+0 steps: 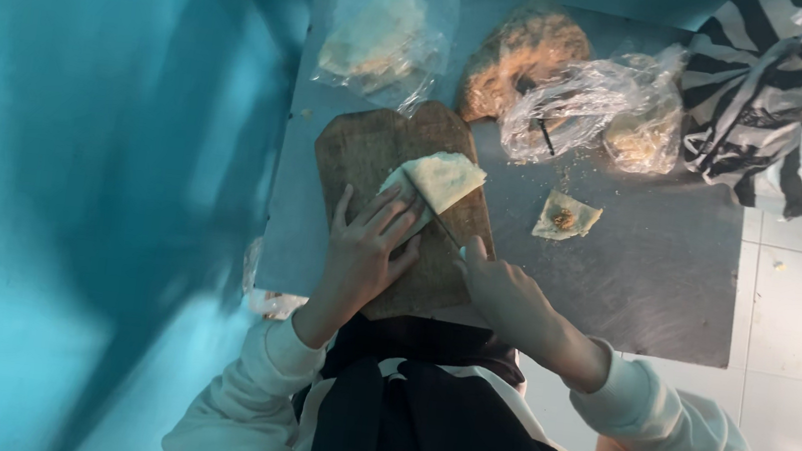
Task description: The person peels a thin sheet off a stack of round flat wrappers and sets it aside, then holds the remaining stack on a wooden board and cuts it in half with a knife, then cuts the halves into smaller wedge pieces, repositioning the pieces between cuts.
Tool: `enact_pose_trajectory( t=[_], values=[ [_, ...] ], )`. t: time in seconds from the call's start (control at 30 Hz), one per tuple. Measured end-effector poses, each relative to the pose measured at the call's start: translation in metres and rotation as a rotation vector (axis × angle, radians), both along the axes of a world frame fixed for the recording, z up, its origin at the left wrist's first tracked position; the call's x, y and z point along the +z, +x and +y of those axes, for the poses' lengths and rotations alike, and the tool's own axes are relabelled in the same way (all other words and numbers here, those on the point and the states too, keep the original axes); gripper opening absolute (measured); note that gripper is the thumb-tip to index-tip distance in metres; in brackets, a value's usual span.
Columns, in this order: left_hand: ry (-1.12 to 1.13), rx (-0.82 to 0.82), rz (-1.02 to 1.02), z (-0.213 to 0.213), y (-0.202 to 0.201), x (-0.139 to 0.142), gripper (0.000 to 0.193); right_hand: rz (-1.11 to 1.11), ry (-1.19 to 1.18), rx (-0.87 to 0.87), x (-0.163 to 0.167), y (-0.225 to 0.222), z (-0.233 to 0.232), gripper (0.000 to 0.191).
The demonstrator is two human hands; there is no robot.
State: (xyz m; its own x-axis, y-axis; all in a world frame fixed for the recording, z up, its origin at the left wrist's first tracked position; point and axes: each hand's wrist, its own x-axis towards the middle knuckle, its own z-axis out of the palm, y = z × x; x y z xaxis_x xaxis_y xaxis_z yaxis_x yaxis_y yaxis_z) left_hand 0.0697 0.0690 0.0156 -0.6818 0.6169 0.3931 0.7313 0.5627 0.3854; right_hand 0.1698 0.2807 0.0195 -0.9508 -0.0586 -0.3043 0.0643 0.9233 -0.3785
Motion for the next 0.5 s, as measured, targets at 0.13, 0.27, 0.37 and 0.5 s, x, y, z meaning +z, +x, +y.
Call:
enact_pose_trajectory(
  t=[0.13,0.27,0.37,0.5],
  values=[
    [0.030,-0.018,0.000,0.000,-0.002,-0.003,0.038,-0.012,-0.065,-0.003,0.001,-0.018,-0.001,0.027],
    [0.021,0.003,0.038,0.002,0.000,-0.008,0.037,0.084,-0.060,0.019,0.000,-0.032,-0.005,0.029],
    [-0.003,-0.002,0.000,0.003,0.005,-0.012,0.034,0.029,-0.079,-0.045,0.001,-0.019,-0.008,0.029],
    [0.020,0.004,0.016,0.002,0.005,-0.011,0.034,-0.016,-0.089,-0.098,0.008,0.004,-0.006,0.025]
  ],
)
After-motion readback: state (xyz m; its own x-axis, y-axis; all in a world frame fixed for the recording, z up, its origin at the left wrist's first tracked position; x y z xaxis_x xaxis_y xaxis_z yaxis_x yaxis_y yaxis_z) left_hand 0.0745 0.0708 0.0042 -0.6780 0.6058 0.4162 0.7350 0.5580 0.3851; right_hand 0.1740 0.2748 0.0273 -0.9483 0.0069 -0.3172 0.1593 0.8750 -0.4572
